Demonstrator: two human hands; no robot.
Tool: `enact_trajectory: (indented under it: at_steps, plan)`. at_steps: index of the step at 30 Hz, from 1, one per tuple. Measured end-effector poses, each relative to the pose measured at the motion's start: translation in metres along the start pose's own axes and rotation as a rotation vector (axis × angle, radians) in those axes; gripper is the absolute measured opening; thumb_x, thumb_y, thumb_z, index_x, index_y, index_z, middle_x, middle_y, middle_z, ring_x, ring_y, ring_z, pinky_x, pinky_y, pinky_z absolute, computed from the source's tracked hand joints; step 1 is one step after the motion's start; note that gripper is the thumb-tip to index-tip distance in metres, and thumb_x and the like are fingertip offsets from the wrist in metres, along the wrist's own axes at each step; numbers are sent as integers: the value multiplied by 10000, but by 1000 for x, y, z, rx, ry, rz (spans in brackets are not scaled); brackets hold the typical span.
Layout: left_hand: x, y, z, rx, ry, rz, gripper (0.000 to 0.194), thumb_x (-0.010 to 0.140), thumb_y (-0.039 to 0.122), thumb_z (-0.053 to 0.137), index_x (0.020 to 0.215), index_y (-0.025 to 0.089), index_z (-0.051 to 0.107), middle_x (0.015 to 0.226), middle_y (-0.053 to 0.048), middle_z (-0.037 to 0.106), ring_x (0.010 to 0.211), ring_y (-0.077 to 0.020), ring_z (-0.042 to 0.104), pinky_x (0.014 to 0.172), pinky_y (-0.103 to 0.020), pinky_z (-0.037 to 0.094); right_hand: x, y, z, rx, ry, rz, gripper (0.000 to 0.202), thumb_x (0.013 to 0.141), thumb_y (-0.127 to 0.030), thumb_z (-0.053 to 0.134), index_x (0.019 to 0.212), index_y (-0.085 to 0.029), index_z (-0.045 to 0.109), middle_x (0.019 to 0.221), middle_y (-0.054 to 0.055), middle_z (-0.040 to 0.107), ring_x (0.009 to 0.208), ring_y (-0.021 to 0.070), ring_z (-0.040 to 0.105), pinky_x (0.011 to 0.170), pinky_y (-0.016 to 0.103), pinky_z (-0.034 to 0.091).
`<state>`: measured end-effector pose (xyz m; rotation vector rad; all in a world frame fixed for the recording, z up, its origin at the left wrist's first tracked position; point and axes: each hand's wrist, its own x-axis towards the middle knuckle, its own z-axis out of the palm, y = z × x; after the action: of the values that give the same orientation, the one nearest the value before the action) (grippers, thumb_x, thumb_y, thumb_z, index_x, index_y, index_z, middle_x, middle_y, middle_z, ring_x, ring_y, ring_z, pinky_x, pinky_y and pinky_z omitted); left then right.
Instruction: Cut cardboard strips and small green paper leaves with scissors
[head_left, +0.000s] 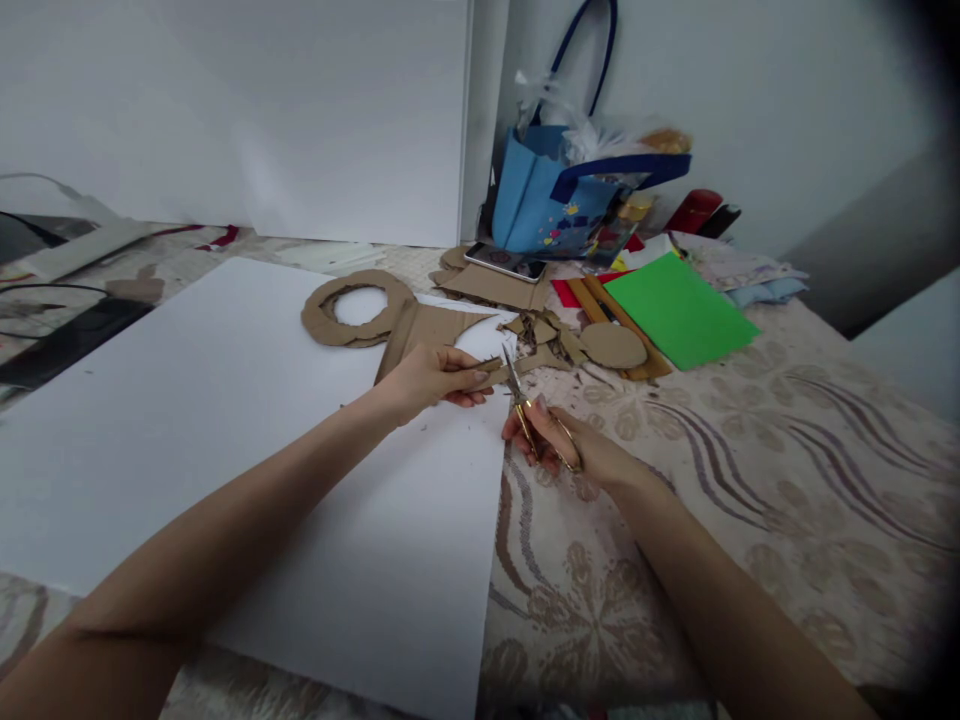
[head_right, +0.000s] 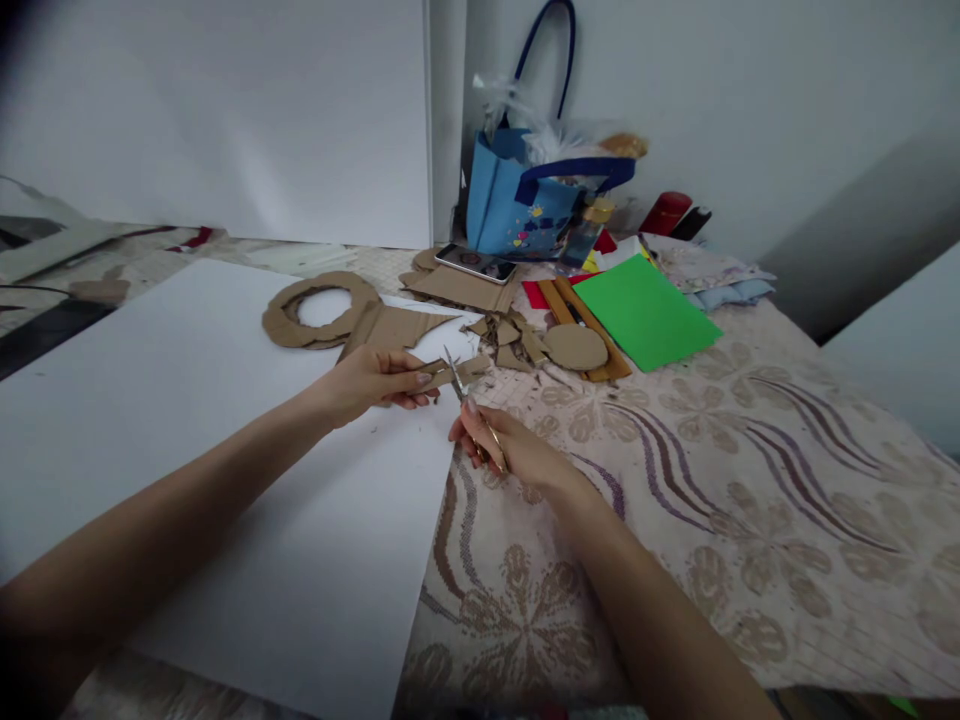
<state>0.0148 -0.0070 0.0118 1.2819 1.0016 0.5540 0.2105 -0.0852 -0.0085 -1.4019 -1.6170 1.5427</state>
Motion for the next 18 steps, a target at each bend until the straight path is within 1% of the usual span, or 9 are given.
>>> enact_trajectory:
  at_steps: [3,8,13,18]
  plan:
    - [1,0,1,-4,13,8,132,753,207,691,823,96,675,751,-56,707,578,-61,594,607,-179,493,-1,0,0,-4,-9,2,635,810,-740,287,811,-171,570,617,1,479,514,112,427,430,229,315]
    - [1,-3,3,-2,34,31,104,783,191,657,826,97,664,761,-56,702,581,-56,595,587,-167,488,3,6,-1,-6,-10,9,644,826,-732,250,837,-169,563,631,3,479,540,118,452,418,216,314]
    - [1,-5,3,-4,-13,59,134,764,198,675,839,87,670,783,-66,702,622,-69,616,601,-176,499,3,5,0,-27,-14,12,628,839,-719,233,832,-176,549,628,-3,482,528,114,447,425,218,319]
    - [2,-6,1,49,-55,85,177,751,229,686,854,85,680,783,-80,708,627,-84,625,631,-209,517,0,3,0,-98,8,9,601,859,-692,238,820,-179,547,606,-16,476,495,104,421,438,219,313]
